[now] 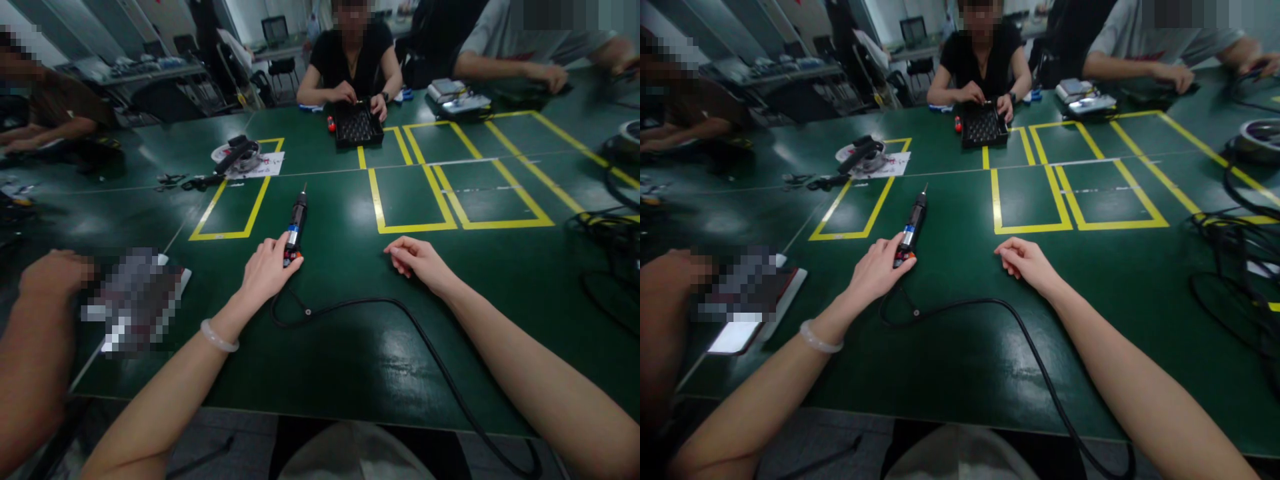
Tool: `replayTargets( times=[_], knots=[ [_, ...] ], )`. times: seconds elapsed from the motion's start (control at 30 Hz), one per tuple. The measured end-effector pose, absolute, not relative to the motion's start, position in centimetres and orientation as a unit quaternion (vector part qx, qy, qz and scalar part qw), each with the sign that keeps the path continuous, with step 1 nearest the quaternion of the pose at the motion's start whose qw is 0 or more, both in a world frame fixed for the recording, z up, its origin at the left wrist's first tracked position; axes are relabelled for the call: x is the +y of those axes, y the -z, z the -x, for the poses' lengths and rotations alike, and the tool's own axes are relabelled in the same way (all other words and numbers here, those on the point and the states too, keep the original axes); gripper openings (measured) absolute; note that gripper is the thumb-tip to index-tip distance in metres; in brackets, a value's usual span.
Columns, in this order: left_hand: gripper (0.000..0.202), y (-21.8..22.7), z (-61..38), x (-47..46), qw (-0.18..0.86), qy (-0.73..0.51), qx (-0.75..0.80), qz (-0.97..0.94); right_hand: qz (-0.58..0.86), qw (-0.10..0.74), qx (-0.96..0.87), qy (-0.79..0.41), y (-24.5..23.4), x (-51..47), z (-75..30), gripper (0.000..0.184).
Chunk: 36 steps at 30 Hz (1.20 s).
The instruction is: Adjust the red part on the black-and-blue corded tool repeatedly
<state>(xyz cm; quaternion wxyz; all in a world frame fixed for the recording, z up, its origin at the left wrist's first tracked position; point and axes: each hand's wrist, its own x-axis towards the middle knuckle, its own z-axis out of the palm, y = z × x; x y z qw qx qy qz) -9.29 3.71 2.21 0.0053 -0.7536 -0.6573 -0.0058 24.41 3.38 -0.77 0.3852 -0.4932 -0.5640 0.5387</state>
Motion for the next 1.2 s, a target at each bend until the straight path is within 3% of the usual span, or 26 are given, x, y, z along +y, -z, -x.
replayTargets(
  times=[0.3, 0.53, 0.77, 0.97, 1.2],
  knots=[
    [0.068, -2.2, 19.6, 9.7, 0.004, -0.045, -0.772, 0.634, 0.489, 0.380, -0.567, -0.543, 0.4, 3.2, -24.2, 0.028],
    [0.055, -2.6, 24.7, 13.0, 0.010, -0.066, -0.814, 0.576, 0.486, 0.379, -0.570, -0.544, 0.9, 3.4, -24.4, 0.029],
    [0.054, -1.3, 25.3, 13.5, 0.047, -0.051, -0.821, 0.567, 0.487, 0.374, -0.572, -0.544, 1.1, 3.3, -24.2, 0.028],
    [0.070, -1.6, 24.3, 12.9, 0.055, -0.041, -0.825, 0.560, 0.490, 0.381, -0.568, -0.540, 1.0, 3.3, -24.0, 0.029],
    [0.058, -1.9, 23.4, 13.1, 0.058, -0.006, -0.853, 0.518, 0.497, 0.380, -0.565, -0.538, 0.8, 3.2, -23.9, 0.027]
  ],
)
